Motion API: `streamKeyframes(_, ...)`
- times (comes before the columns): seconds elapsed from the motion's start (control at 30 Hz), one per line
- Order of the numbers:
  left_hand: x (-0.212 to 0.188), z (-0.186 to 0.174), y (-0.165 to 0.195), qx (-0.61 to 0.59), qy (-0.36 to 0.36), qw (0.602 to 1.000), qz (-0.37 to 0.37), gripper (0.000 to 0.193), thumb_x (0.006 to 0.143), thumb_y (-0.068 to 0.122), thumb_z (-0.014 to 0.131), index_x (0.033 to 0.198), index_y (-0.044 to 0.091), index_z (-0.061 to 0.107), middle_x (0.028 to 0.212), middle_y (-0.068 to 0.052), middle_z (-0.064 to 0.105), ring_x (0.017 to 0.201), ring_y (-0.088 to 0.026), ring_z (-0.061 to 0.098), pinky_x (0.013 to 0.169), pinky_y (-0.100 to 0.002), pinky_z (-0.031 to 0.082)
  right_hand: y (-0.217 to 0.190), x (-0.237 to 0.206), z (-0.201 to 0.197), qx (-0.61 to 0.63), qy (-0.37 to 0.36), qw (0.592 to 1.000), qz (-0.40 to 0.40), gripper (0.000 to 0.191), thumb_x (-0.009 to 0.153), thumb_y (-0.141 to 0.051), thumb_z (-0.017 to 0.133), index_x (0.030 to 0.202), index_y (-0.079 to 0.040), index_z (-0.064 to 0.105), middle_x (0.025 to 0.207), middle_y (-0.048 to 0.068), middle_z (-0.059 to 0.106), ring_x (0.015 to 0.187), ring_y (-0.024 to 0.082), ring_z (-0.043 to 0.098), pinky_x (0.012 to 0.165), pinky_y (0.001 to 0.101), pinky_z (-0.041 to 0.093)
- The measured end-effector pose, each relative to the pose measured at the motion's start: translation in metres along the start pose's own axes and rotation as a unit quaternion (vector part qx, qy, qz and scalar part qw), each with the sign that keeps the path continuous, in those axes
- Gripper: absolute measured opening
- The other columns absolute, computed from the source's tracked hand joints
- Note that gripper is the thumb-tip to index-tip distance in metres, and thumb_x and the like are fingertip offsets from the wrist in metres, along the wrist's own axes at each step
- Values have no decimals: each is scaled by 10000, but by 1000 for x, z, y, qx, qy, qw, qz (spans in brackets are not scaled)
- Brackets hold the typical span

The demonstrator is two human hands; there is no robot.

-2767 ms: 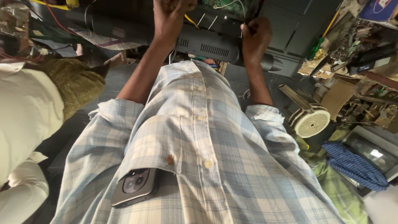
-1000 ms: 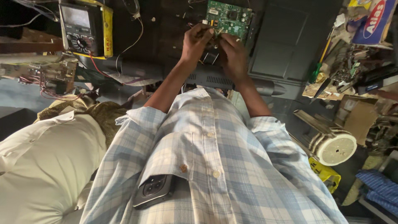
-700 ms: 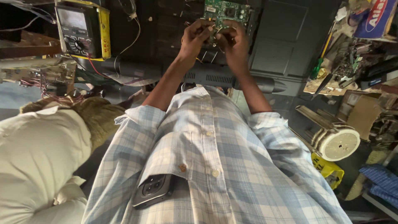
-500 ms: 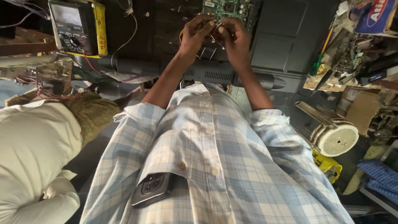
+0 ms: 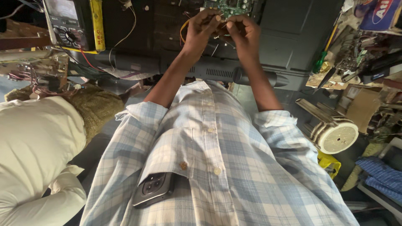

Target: The person repairs a television at a cluttered workbench. They handle the internal circuit board and wiring, reposition and connect wires on the board, and use a soldering iron to work on the board inside the open TV casing.

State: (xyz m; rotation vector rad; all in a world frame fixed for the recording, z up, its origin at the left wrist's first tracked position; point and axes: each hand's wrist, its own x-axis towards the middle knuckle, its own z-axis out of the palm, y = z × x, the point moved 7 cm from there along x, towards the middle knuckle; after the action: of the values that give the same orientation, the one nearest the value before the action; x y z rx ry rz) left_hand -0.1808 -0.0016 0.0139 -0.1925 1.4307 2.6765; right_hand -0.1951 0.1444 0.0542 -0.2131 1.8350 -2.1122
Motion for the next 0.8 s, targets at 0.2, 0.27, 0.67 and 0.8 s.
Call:
streamKeyframes(0.2, -3, 3, -11, 13, -16, 1000, 2, 187, 1085, 173, 711, 1164, 4, 698, 944, 18, 660, 846, -60, 559, 745, -247, 469, -10, -1, -8, -170, -47, 983, -48, 183, 1076, -140, 756, 1122, 33, 722, 1049, 73, 752, 900, 91, 678, 776, 276, 591)
streamKeyframes(0.27, -5, 4, -14, 2, -19, 1000, -5, 200, 1088, 171, 707, 1184, -5, 703, 887, 19, 625, 789, -61, 514, 709, -250, 432, -5, 2, -12, -178, -55, 982, -40, 178, 1072, -142, 770, 1102, 27, 721, 1004, 61, 736, 869, 85, 675, 757, 270, 588)
streamKeyframes(0.67, -15, 3, -8, -2, -68, 997, 24, 254, 1033, 30, 750, 1275, -17, 689, 1179, -37, 711, 1095, -109, 630, 999, -307, 530, 17, -5, -28, -87, 14, 996, 7, 292, 1029, -63, 814, 1223, -3, 604, 1025, 69, 763, 876, 144, 704, 794, 296, 572)
streamKeyframes(0.8, -15, 1, -12, -15, -62, 998, 15, 235, 1023, 17, 729, 1252, -20, 693, 1182, -53, 726, 1103, -138, 669, 1006, -326, 553, 31, -15, -26, 54, 47, 995, 71, 313, 1013, -45, 806, 1232, -6, 585, 1045, 106, 766, 884, 202, 753, 795, 346, 622)
